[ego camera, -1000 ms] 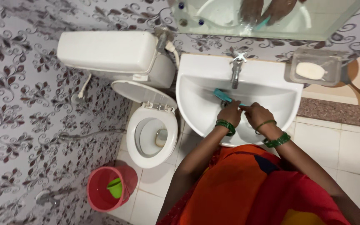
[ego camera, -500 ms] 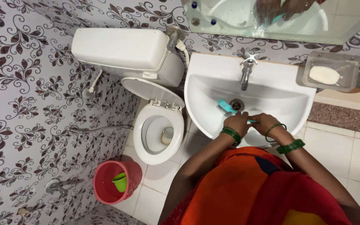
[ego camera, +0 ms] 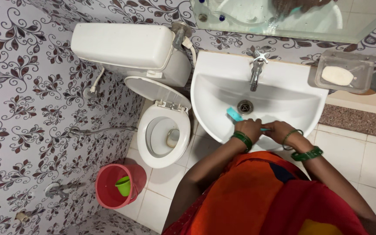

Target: The person cleans a bathroom sink by scrubbing the basin and the area around the faucet with a brush.

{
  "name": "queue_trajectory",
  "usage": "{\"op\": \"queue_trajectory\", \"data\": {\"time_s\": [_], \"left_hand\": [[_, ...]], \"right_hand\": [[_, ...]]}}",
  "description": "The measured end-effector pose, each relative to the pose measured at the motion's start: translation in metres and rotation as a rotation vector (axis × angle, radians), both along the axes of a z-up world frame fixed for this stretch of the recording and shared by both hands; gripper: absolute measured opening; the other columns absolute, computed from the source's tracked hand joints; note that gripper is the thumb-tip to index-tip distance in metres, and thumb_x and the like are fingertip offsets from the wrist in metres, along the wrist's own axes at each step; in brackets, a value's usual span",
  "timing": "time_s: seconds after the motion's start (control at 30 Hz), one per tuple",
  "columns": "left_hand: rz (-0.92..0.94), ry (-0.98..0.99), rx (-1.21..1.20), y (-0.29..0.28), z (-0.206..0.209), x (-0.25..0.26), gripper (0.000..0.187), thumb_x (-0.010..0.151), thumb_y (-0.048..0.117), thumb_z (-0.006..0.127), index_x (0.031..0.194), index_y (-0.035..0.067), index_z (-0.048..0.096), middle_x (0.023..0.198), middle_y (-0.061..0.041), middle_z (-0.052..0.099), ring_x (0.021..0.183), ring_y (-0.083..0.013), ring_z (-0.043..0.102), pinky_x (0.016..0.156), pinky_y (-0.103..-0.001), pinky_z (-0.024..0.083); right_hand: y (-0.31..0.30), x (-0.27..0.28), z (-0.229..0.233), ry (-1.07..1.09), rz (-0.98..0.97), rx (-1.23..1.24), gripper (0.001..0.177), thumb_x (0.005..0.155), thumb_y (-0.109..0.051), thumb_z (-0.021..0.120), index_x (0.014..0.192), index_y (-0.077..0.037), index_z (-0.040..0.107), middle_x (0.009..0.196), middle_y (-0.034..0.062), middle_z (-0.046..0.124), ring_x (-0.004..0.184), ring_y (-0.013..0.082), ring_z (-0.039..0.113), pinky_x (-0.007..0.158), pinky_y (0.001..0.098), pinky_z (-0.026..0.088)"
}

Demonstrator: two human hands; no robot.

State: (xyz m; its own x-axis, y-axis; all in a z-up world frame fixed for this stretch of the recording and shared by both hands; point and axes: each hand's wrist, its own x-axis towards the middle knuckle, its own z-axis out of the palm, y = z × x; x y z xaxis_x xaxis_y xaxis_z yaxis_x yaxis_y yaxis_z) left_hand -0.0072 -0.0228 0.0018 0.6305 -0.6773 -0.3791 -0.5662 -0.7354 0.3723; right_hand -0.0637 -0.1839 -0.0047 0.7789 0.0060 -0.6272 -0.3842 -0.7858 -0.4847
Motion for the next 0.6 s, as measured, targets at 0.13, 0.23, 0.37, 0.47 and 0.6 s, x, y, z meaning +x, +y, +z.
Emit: {"op": "queue_trajectory", "data": {"time_s": [0.13,0.23,0.37,0.47,0.6], "left_hand": [[-0.051,0.001,-0.058,-0.004,0.011,-0.023,0.036,0.092,0.037,0.066,0.114,0.008,0.069,0.1,-0.016,0.074,0.092,-0.0298,0.074,0.077,-0.042,0.059],[-0.105,0.024,-0.08,-0.006,0.018,-0.029,0.04,0.093,0.041,0.066,0.114,0.007,0.069,0.102,-0.016,0.073,0.09,-0.0294,0.074,0.077,-0.042,0.06],[-0.049,0.003,-0.25,-0.003,0.039,-0.037,0.039,0.088,0.036,0.071,0.115,0.008,0.068,0.11,-0.02,0.066,0.09,-0.0364,0.07,0.076,-0.048,0.057],[-0.023,-0.107,-0.399,-0.013,0.058,-0.038,0.038,0.085,0.029,0.073,0.116,0.008,0.068,0.116,-0.019,0.065,0.098,-0.0364,0.069,0.082,-0.048,0.056],[-0.065,-0.352,-0.718,-0.034,0.081,-0.042,0.046,0.081,0.024,0.075,0.122,0.007,0.064,0.134,-0.023,0.06,0.121,-0.0396,0.062,0.091,-0.048,0.054]], "right_hand": [[-0.012,-0.03,0.016,0.065,-0.036,0.017,0.039,0.094,-0.031,0.067,0.133,-0.027,0.07,0.108,0.0139,0.078,0.095,0.0282,0.078,0.09,0.0401,0.059],[-0.01,-0.048,0.025,0.119,-0.045,-0.105,0.04,0.099,-0.03,0.062,0.138,-0.027,0.068,0.098,0.0186,0.082,0.089,0.0303,0.08,0.087,0.0402,0.06],[-0.005,-0.075,0.042,-0.145,-0.231,0.054,0.044,0.096,-0.024,0.061,0.141,-0.027,0.064,0.094,0.0152,0.079,0.083,0.0265,0.075,0.079,0.0388,0.059],[-0.002,-0.087,0.064,-0.299,-0.432,0.161,0.045,0.097,-0.022,0.06,0.142,-0.025,0.062,0.089,0.011,0.078,0.075,0.0193,0.074,0.071,0.0355,0.057],[0.001,-0.1,0.097,-0.404,-0.744,0.257,0.044,0.101,-0.018,0.061,0.144,-0.02,0.064,0.072,0.0085,0.063,0.057,0.0156,0.047,0.053,0.0316,0.043]]}}
